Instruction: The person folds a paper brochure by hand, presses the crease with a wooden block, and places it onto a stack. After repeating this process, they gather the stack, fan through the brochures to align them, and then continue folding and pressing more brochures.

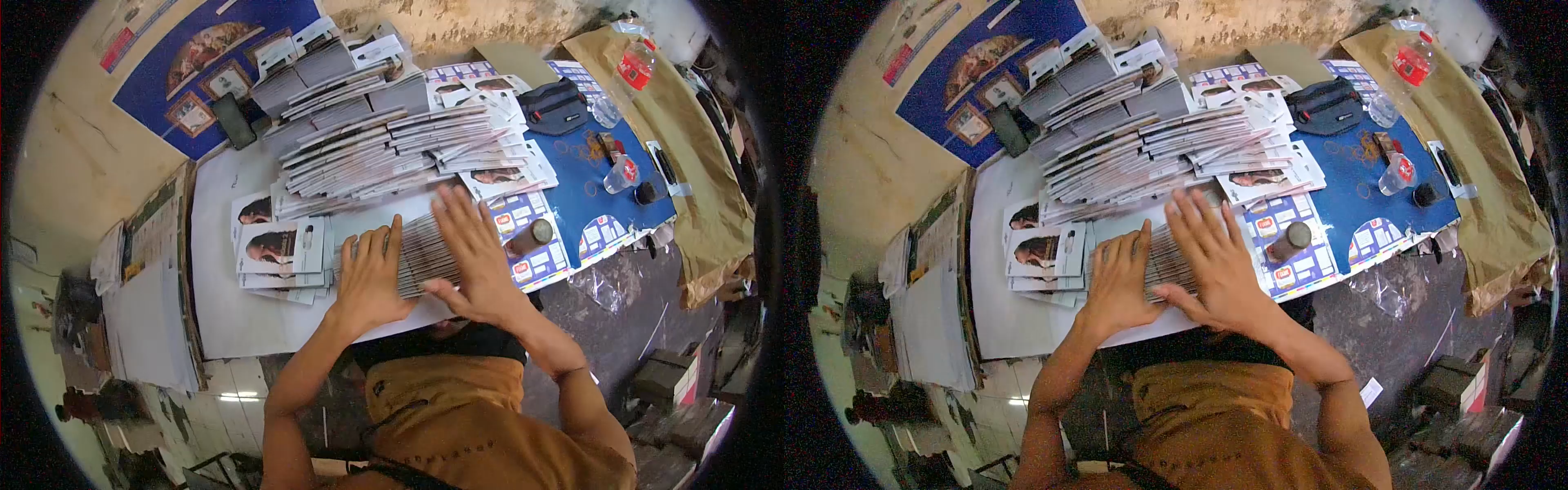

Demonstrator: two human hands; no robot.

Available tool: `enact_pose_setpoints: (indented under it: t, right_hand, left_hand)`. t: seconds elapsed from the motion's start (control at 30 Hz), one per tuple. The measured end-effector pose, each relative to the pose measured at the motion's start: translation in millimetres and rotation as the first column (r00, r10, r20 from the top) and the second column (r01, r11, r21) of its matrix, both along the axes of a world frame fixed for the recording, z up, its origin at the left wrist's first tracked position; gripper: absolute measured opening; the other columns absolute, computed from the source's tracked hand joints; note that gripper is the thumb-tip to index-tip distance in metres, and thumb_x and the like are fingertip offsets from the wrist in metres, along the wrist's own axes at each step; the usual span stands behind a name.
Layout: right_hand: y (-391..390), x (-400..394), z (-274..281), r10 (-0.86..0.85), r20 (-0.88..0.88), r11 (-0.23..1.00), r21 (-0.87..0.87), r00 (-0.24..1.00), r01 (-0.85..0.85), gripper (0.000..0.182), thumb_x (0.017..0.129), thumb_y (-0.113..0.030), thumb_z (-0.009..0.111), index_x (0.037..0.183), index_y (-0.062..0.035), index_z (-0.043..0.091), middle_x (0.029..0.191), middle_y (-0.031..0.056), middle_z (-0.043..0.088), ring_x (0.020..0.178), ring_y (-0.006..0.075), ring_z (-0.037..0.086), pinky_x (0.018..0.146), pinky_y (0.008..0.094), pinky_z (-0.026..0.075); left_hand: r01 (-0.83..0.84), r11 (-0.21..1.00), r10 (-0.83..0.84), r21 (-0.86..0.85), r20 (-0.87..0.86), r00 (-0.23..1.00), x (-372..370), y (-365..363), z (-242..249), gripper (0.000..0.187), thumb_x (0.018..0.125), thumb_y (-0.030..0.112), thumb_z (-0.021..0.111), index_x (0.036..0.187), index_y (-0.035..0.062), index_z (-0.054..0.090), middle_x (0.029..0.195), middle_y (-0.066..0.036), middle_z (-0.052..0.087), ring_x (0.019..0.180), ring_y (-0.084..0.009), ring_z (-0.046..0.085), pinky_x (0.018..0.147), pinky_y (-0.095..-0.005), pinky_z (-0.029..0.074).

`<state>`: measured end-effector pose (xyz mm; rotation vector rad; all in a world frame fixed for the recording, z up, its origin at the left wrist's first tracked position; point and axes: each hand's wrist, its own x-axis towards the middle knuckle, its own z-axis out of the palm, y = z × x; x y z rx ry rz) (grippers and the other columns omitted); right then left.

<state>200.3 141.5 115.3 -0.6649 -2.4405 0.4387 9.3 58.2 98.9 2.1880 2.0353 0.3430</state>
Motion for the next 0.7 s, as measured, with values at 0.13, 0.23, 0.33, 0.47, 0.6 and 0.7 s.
enact_pose_setpoints:
  t: [0.13, 0.23, 0.33, 0.47, 0.6, 0.7]
  right_hand:
    - [14, 11, -31, -0.031, -0.507, 0.952, -0.278, 0.861, -0.130, 0.095, 0.087, -0.052, 0.066, 0.154, 0.0016, 0.025, 0.158, 0.0247, 0.027, 0.147, 0.0372, 0.027, 0.117, 0.0490, 0.023]
    - [13, 17, -74, -0.206, -0.680, 0.740, -0.579, 0.703, -0.343, 0.119, 0.078, -0.054, 0.075, 0.159, -0.0031, 0.004, 0.164, 0.0183, 0.013, 0.150, 0.0338, 0.020, 0.118, 0.0485, 0.019]
    - [1, 16, -93, -0.101, -0.621, 0.587, -0.668, 0.777, -0.458, 0.113, 0.080, -0.028, 0.078, 0.159, -0.0044, 0.002, 0.163, 0.0183, 0.017, 0.149, 0.0283, 0.021, 0.119, 0.0432, 0.017]
    - [-14, 10, -54, -0.090, -0.584, 0.603, -0.676, 0.807, -0.423, 0.070, 0.084, 0.000, 0.066, 0.147, 0.0009, 0.036, 0.141, 0.0173, 0.050, 0.129, 0.0213, 0.045, 0.109, 0.0351, 0.034]
    - [-13, 12, -45, -0.060, -0.463, 0.702, -0.650, 0.885, -0.292, 0.056, 0.082, 0.000, 0.062, 0.136, 0.0031, 0.048, 0.128, 0.0184, 0.059, 0.117, 0.0234, 0.056, 0.102, 0.0343, 0.041]
    - [-11, 17, -76, 0.015, -0.353, 0.780, -0.581, 0.936, -0.232, 0.061, 0.083, -0.001, 0.061, 0.141, 0.0026, 0.044, 0.136, 0.0212, 0.054, 0.128, 0.0330, 0.053, 0.110, 0.0374, 0.037]
  left_hand:
    - [-0.064, 0.996, 0.068, -0.056, 0.078, 0.995, -11, 0, -7, 0.082, 0.067, 0.029, 0.084, 0.134, 0.0002, 0.047, 0.120, -0.017, 0.058, 0.116, -0.0325, 0.053, 0.097, -0.0470, 0.037]
    - [-0.211, 0.976, 0.187, 0.047, 0.307, 0.933, -12, -9, -2, 0.060, 0.070, 0.018, 0.086, 0.119, 0.0024, 0.055, 0.109, -0.015, 0.065, 0.105, -0.0333, 0.060, 0.089, -0.0423, 0.044]
    - [-0.284, 0.950, 0.133, 0.133, 0.648, 0.750, -5, -16, 2, 0.058, 0.075, 0.017, 0.087, 0.117, -0.0011, 0.052, 0.105, -0.017, 0.064, 0.094, -0.0304, 0.066, 0.080, -0.0398, 0.052]
    - [-0.219, 0.925, -0.164, 0.310, 0.847, 0.506, 11, -10, -17, 0.065, 0.080, 0.004, 0.081, 0.130, -0.0022, 0.039, 0.114, -0.014, 0.064, 0.099, -0.0207, 0.066, 0.086, -0.0334, 0.055]
    - [-0.374, 0.889, -0.168, 0.263, 0.949, 0.268, 26, -12, -46, 0.050, 0.082, 0.014, 0.082, 0.119, -0.0018, 0.052, 0.105, -0.011, 0.065, 0.104, -0.0193, 0.062, 0.089, -0.0335, 0.050]
    - [-0.132, 0.948, -0.100, 0.291, 0.663, 0.742, 11, -24, -90, 0.036, 0.084, 0.014, 0.079, 0.113, -0.0003, 0.063, 0.106, -0.011, 0.068, 0.102, -0.0215, 0.065, 0.088, -0.0363, 0.052]
